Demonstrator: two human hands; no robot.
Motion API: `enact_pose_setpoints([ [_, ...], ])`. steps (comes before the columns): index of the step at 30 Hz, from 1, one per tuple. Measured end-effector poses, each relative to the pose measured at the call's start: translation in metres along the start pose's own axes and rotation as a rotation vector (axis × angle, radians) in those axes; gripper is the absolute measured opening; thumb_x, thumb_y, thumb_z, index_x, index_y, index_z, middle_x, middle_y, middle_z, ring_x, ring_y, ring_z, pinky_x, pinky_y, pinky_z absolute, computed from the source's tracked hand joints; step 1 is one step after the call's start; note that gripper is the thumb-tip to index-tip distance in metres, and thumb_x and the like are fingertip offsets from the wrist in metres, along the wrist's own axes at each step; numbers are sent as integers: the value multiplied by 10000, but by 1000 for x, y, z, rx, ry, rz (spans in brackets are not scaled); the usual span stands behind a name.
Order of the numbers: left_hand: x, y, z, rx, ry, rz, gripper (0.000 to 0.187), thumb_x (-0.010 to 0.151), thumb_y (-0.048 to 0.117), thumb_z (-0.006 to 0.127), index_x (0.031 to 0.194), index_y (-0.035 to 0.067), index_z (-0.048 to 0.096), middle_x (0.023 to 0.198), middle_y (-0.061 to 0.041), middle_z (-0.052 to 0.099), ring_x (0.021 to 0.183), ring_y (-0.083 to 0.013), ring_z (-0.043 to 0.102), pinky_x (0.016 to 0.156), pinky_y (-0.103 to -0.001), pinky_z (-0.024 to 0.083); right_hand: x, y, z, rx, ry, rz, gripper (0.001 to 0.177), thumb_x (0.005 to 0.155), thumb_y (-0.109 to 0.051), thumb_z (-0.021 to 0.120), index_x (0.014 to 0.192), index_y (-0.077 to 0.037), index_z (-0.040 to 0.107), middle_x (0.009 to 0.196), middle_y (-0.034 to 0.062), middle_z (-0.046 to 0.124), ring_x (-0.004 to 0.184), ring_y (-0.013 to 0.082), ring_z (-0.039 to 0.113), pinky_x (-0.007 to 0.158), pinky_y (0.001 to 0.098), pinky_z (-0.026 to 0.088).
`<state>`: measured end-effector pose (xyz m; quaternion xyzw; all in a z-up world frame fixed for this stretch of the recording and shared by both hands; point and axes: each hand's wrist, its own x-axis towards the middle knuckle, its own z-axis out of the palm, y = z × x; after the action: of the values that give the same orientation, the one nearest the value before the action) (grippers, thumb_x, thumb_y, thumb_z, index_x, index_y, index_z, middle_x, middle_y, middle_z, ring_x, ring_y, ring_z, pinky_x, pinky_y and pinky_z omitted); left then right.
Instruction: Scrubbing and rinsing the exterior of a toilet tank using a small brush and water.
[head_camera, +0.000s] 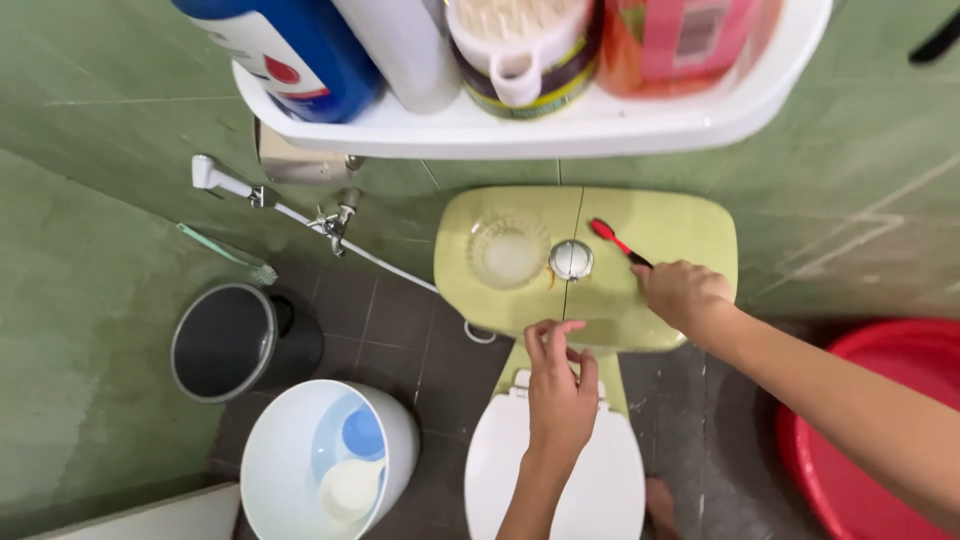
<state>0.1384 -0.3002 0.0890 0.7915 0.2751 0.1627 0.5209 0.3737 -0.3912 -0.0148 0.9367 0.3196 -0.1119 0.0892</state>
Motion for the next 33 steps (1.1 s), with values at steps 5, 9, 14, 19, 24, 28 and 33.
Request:
enact_pose_setpoints([
  [5,11,7,18,-1,49,-45,359,912,12,595,1261,87,559,1298,-142,464,865,-231,669,691,-391,572,10,52,-66,-72,-157,-31,618,1111,-539,329,1050,-74,732,1055,186,759,958,366,755,791,519,601],
  [9,24,17,34,-43,135,-40,356,921,13,603,1267,87,567,1280,-145,479,848,-235,666,694,-398,560,9,84,-112,197,-229,-11,514,1067,-501,390,1124,-101,708,1157,188,734,1132,416,667,957,550,511],
  [14,26,21,52,-72,173,-76,345,913,13,604,1248,87,571,1292,-137,475,840,-223,673,688,-384,575,30,132,-30,323,-7,-241,333,1007,-377,526,1191,-156,695,1151,177,732,1001,378,692,895,489,543],
  [19,11,0,59,-47,170,-61,336,918,13,608,1243,89,569,1266,-135,496,852,-222,671,693,-384,565,-31,90,-74,454,53,-158,488,960,-230,562,1431,-346,616,1117,185,734,827,386,682,787,487,566],
  [24,-13,-21,63,-10,162,-100,352,905,22,626,1244,92,563,1268,-138,478,845,-232,661,699,-392,559,-41,131,23,275,-9,-268,446,986,-212,518,1402,-367,554,976,160,776,695,288,740,695,403,599],
  [28,-28,-5,61,-37,169,-131,310,932,42,616,1233,96,564,1289,-130,476,861,-222,672,693,-374,584,-26,199,111,511,1,-213,335,1039,-247,480,1284,-144,685,948,211,770,656,310,722,559,467,546],
  [33,-34,5,76,-11,208,-140,323,931,39,619,1245,87,562,1283,-144,485,861,-242,677,712,-403,564,-15,211,99,-496,536,-833,379,1023,-104,610,1287,164,653,628,159,572,506,294,586,450,437,492],
])
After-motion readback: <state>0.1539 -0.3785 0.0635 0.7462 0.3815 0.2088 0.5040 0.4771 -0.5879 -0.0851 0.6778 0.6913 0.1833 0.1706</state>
